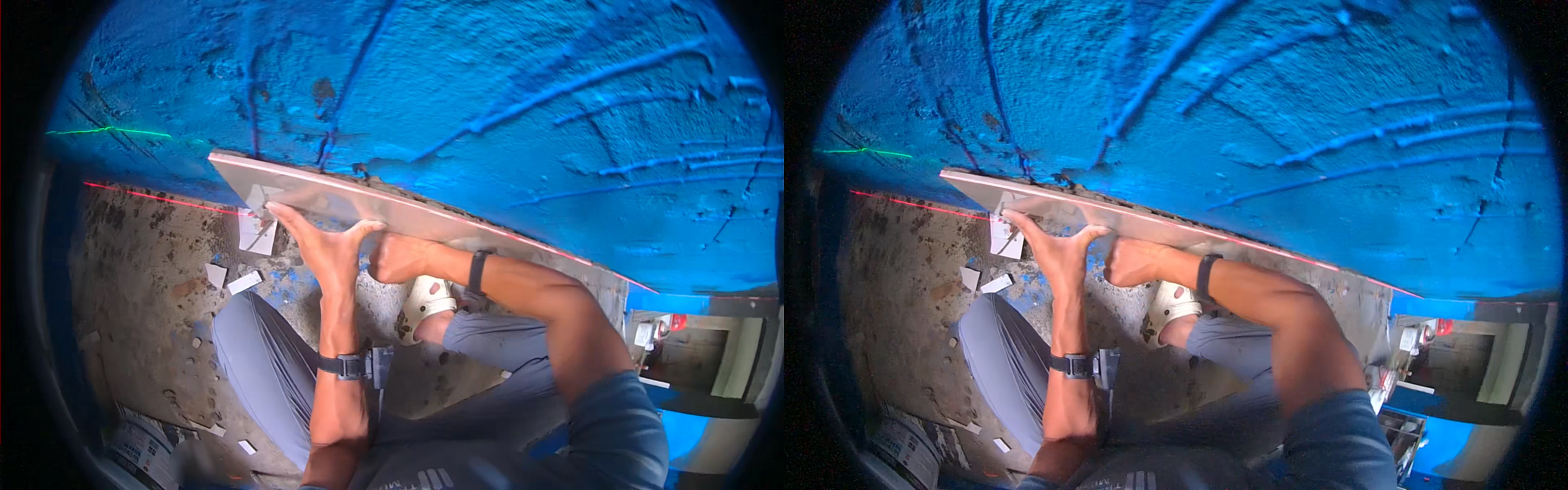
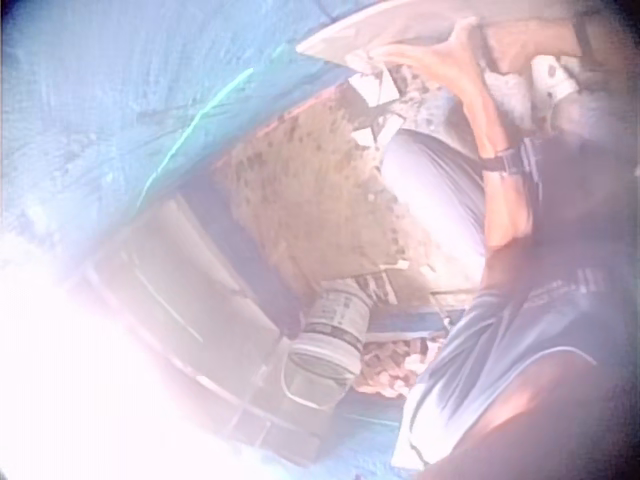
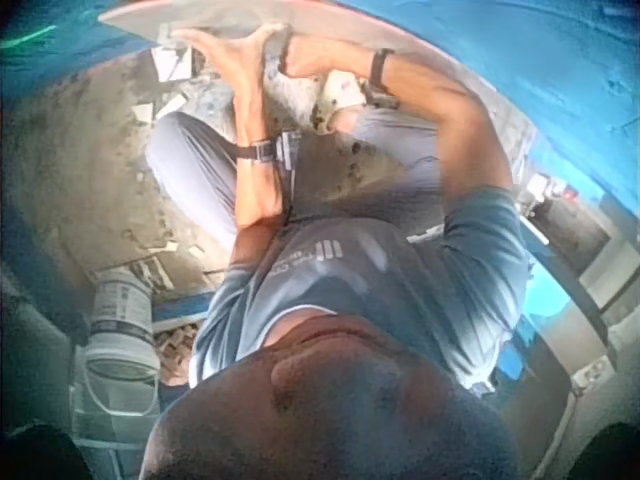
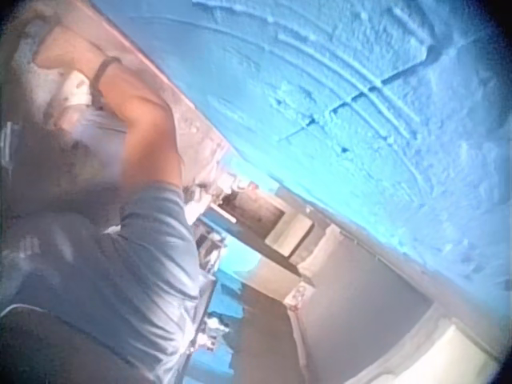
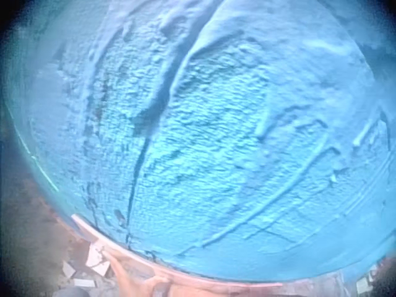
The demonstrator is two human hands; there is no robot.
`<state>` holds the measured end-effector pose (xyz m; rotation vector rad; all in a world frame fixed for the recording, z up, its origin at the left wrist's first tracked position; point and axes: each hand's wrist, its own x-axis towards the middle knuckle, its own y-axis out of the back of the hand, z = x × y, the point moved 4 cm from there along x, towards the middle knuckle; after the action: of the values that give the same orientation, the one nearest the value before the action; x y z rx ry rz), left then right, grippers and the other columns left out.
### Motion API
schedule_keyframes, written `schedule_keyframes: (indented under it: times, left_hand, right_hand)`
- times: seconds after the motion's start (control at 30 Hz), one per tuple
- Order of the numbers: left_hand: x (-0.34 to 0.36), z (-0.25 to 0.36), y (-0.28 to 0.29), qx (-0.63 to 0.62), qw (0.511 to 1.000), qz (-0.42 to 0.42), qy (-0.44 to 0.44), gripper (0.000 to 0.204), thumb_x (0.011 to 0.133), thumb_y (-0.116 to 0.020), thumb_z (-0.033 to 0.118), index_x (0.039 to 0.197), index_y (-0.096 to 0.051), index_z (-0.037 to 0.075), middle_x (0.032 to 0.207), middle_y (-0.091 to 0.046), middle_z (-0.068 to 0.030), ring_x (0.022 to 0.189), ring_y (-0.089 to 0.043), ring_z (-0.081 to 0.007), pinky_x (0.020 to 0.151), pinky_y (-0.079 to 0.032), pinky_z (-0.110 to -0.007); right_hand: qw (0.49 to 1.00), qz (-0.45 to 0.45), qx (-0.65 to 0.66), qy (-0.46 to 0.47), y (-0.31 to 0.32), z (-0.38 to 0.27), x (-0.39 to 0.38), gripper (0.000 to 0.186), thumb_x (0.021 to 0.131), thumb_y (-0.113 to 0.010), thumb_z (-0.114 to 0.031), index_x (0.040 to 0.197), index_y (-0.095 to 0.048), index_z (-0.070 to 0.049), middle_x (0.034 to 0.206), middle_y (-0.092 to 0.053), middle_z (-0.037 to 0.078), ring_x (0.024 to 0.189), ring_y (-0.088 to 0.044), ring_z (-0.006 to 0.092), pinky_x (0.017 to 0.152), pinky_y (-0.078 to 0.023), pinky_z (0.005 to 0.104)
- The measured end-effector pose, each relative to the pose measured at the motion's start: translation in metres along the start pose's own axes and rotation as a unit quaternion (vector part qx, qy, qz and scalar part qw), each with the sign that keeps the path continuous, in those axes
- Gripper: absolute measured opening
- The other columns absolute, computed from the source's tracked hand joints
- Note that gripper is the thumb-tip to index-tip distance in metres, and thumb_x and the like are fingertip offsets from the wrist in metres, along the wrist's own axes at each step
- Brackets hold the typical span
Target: Installing ceramic tiles on a wall using spacers and a laser level.
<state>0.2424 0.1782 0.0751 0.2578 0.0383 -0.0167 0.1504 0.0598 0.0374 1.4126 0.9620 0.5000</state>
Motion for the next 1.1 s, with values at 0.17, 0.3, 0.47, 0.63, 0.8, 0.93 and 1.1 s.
schedule_keyframes:
  times: [0.17,0.3,0.47,0.63,0.8,0.93,1.1]
  left_hand:
    - [-0.003,-0.008,0.011,0.030,1.000,-0.002,0.008,0.146,0.045,-0.096,0.026,0.146,0.001,-0.014,0.155,-0.007,-0.0321,0.147,-0.008,-0.0335,0.120,-0.008,-0.036]
    - [-0.005,-0.002,0.005,0.029,1.000,-0.007,0.008,0.151,0.042,-0.097,0.036,0.146,0.000,-0.014,0.154,-0.006,-0.0344,0.146,-0.008,-0.0396,0.120,-0.012,-0.041]
    - [-0.001,-0.006,0.013,0.009,1.000,0.011,-0.012,0.150,0.042,-0.097,0.034,0.146,0.001,-0.014,0.154,-0.006,-0.0342,0.146,-0.009,-0.0388,0.120,-0.012,-0.040]
    - [-0.002,-0.002,0.006,-0.004,1.000,0.008,-0.017,0.149,0.043,-0.097,0.033,0.146,0.000,-0.014,0.154,-0.007,-0.0347,0.146,-0.009,-0.0390,0.120,-0.011,-0.040]
    - [0.000,-0.003,0.005,0.008,1.000,0.009,-0.026,0.149,0.043,-0.096,0.034,0.146,-0.001,-0.014,0.154,-0.007,-0.0346,0.146,-0.008,-0.0390,0.120,-0.011,-0.041]
    - [-0.004,-0.005,0.012,0.015,1.000,0.008,-0.011,0.150,0.042,-0.096,0.036,0.146,-0.001,-0.014,0.154,-0.006,-0.0349,0.147,-0.006,-0.0385,0.120,-0.010,-0.040]
    - [-0.004,0.002,0.002,0.005,1.000,-0.010,-0.015,0.148,0.044,-0.096,0.032,0.146,0.000,-0.014,0.154,-0.006,-0.0345,0.147,-0.007,-0.0376,0.120,-0.011,-0.039]
  right_hand:
    - [0.997,0.034,0.034,0.059,0.003,-0.052,-0.001,0.011,0.063,-0.064,-0.018,0.057,-0.064,-0.009,0.055,-0.060,0.007,0.049,-0.058,0.0235,0.043,-0.042,0.0359]
    - [0.993,0.113,-0.004,0.025,0.023,-0.009,-0.037,0.017,0.066,-0.062,-0.020,0.052,-0.056,-0.012,0.051,-0.053,0.004,0.048,-0.053,0.0220,0.047,-0.039,0.0386]
    - [0.978,0.020,0.196,-0.061,0.010,-0.038,-0.034,0.015,0.065,-0.062,-0.019,0.053,-0.054,-0.012,0.054,-0.054,0.003,0.049,-0.054,0.0200,0.046,-0.039,0.0374]
    - [0.986,0.162,-0.019,0.017,0.056,-0.030,-0.029,0.019,0.068,-0.061,-0.019,0.052,-0.051,-0.013,0.052,-0.051,0.001,0.048,-0.050,0.0199,0.046,-0.037,0.0340]
    - [0.984,0.159,-0.028,0.073,0.078,-0.008,-0.031,0.016,0.062,-0.060,-0.023,0.060,-0.053,-0.010,0.059,-0.050,-0.001,0.052,-0.049,0.0152,0.050,-0.038,0.0297]
    - [0.990,0.122,0.034,0.055,0.070,-0.043,-0.008,0.015,0.062,-0.060,-0.024,0.060,-0.053,-0.011,0.057,-0.050,-0.001,0.051,-0.050,0.0156,0.051,-0.039,0.0310]
    - [0.983,0.157,-0.096,0.006,0.083,-0.010,-0.019,0.013,0.062,-0.060,-0.019,0.055,-0.052,-0.012,0.057,-0.052,0.000,0.053,-0.054,0.0167,0.054,-0.043,0.0326]
